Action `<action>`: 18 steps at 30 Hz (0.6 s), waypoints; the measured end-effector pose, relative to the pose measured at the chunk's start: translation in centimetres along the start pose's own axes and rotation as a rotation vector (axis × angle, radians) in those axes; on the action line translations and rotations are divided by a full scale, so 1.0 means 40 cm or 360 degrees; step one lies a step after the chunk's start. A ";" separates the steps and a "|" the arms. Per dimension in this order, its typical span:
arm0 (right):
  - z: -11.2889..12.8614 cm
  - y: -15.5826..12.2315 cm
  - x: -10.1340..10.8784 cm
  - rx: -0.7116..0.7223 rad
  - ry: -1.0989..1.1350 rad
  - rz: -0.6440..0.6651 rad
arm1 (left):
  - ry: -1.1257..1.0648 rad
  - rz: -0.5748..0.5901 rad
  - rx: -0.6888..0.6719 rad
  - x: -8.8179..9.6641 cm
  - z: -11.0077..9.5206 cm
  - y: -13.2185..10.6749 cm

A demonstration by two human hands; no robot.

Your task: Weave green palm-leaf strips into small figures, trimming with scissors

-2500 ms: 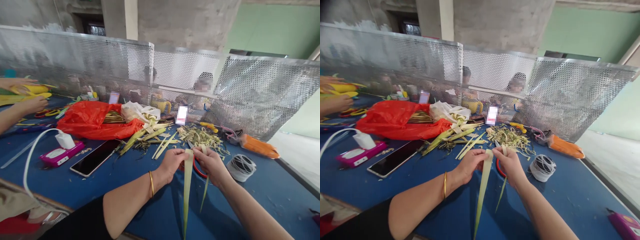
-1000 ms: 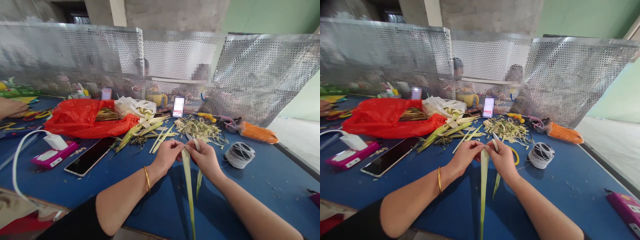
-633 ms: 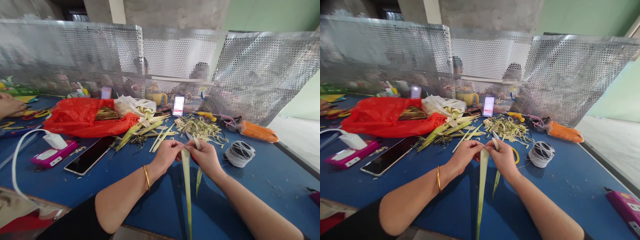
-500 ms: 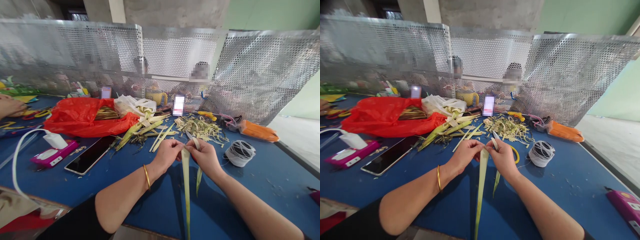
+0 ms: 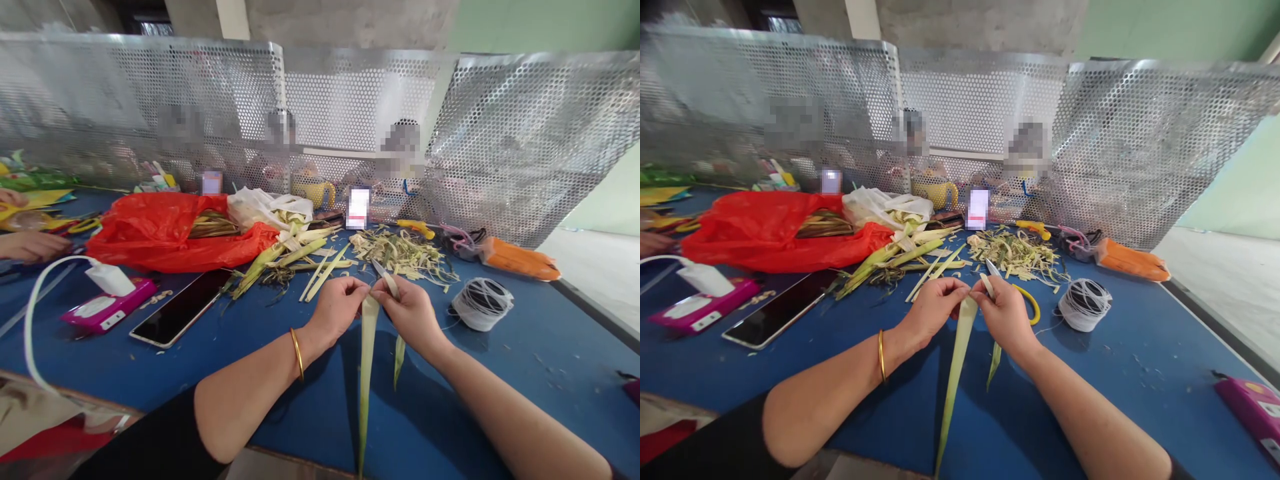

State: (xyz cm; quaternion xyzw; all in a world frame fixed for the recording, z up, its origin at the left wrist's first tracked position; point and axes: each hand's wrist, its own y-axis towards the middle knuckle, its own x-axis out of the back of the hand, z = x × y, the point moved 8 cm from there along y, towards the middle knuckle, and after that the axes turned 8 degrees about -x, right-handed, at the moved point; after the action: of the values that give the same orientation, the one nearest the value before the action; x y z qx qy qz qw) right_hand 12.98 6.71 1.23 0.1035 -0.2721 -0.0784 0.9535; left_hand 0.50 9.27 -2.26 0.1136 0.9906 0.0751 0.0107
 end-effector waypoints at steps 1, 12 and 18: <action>0.002 -0.001 0.001 0.0014 -0.0014 -0.0023 | -0.0002 -0.0008 0.0010 0.000 0.001 -0.001; -0.067 -0.006 -0.032 -0.0482 0.0631 0.0072 | -0.0093 -0.0053 0.0047 0.002 -0.008 -0.004; -0.042 -0.006 -0.014 -0.0227 0.0369 -0.0044 | -0.0225 -0.0049 0.0159 -0.005 0.009 -0.004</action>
State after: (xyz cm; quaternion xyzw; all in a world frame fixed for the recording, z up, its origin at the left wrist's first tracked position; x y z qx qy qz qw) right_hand 13.38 6.87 -0.49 0.0476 -0.1522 -0.0983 0.9823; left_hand 0.67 9.12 -2.64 0.1038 0.9915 0.0174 0.0761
